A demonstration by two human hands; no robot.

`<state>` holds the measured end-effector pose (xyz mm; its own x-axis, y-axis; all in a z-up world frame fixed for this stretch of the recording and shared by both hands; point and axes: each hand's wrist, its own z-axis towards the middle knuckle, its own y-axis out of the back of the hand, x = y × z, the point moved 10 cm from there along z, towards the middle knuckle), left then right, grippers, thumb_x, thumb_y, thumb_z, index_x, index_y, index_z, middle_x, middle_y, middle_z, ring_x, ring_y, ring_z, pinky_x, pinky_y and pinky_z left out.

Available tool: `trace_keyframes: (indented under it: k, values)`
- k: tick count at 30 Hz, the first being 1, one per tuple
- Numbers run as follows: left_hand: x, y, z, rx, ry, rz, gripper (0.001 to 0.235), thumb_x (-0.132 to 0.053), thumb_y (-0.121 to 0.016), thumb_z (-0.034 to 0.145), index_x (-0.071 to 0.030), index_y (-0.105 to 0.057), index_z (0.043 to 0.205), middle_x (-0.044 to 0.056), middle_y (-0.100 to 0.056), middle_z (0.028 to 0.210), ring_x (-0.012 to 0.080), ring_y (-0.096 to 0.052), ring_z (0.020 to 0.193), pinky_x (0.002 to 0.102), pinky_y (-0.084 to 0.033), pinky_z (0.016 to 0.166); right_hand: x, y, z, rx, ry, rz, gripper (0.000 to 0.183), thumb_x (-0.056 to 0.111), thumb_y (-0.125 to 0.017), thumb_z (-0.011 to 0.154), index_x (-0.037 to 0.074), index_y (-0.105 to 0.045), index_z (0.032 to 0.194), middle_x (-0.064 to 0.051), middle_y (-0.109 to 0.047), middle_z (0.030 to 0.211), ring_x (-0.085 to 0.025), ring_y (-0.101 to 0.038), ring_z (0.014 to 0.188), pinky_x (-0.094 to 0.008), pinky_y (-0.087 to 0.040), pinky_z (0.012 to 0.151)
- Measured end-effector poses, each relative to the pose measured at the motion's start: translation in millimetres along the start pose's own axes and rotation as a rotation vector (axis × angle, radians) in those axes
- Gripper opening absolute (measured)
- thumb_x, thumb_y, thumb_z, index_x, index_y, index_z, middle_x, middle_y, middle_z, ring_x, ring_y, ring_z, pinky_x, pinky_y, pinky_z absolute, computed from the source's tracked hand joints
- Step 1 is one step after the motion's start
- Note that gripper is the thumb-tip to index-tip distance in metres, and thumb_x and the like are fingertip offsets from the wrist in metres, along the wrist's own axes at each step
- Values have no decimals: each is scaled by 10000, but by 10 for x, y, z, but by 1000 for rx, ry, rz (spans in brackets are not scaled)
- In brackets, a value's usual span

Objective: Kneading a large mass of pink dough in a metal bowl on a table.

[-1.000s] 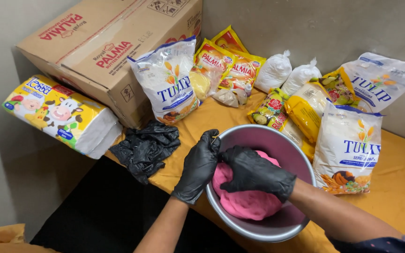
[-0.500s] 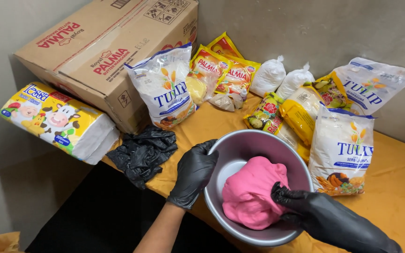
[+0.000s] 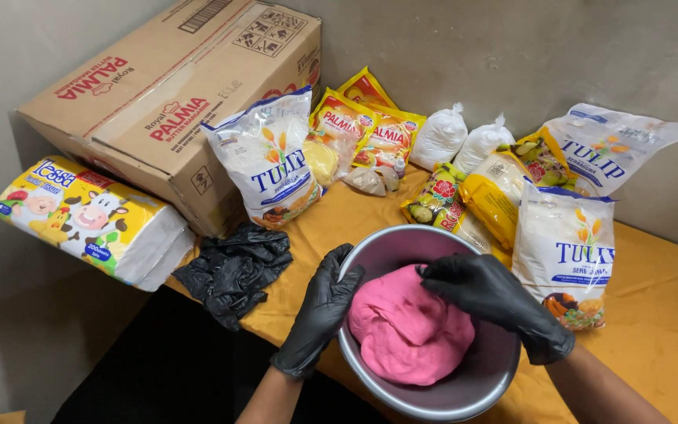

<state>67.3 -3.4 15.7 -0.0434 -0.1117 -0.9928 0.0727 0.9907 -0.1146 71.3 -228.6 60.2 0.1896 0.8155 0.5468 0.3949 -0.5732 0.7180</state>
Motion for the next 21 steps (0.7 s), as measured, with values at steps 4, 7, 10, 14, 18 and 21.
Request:
trace_keyframes:
  k: [4, 7, 10, 14, 18, 21]
  values:
    - [-37, -37, -16, -92, 130, 22, 422, -267, -636, 948, -104, -616, 1337, 116, -715, 1239, 234, -671, 1188, 371, -509, 1058, 489, -261, 87, 63, 427, -320, 865, 699, -765, 725, 174, -613, 1396, -86, -607, 1448, -301, -532, 1368, -435, -445, 1114]
    - [-14, -73, 35, -143, 197, 106, 338, -261, -646, 972, -147, -685, 1288, 145, -744, 1190, 279, -681, 1184, 432, -504, 1074, 574, -657, 103, 198, 343, -512, 1168, 875, -779, 571, 223, -506, 1501, -105, -492, 1557, -393, -448, 1427, -510, -404, 1165]
    - [52, -59, 15, -142, 173, 76, 373, -163, -552, 911, -133, -695, 1254, 96, -762, 1132, 224, -708, 1088, 359, -545, 984, 683, -970, 0, 97, 562, -674, 1243, 841, -842, 500, 128, -467, 1446, -161, -503, 1428, -402, -517, 1212, -538, -433, 1018]
    - [9, 14, 40, -129, 105, 176, 547, -54, -424, 762, -130, -693, 1232, 66, -768, 1101, 226, -718, 1013, 340, -570, 881, 705, -1145, -195, -7, 722, -793, 1006, 650, -851, 617, 116, -503, 1395, -275, -456, 1434, -478, -505, 1139, -610, -460, 847]
    - [138, 33, 79, -73, 84, 88, 693, 30, -379, 667, -109, -684, 1274, 78, -759, 1133, 231, -709, 1022, 335, -590, 887, 503, -1027, -302, -72, 759, -801, 425, 422, -743, 673, 173, -643, 1003, -116, -613, 892, -388, -590, 758, -535, -424, 572]
    - [275, 4, 104, -36, 97, 30, 790, 86, -384, 661, -99, -638, 1386, 79, -736, 1288, 243, -700, 1159, 339, -572, 993, 391, -703, -463, -348, 947, -673, 146, 330, -642, 676, 221, -609, 768, -61, -587, 798, -341, -584, 693, -515, -455, 529]
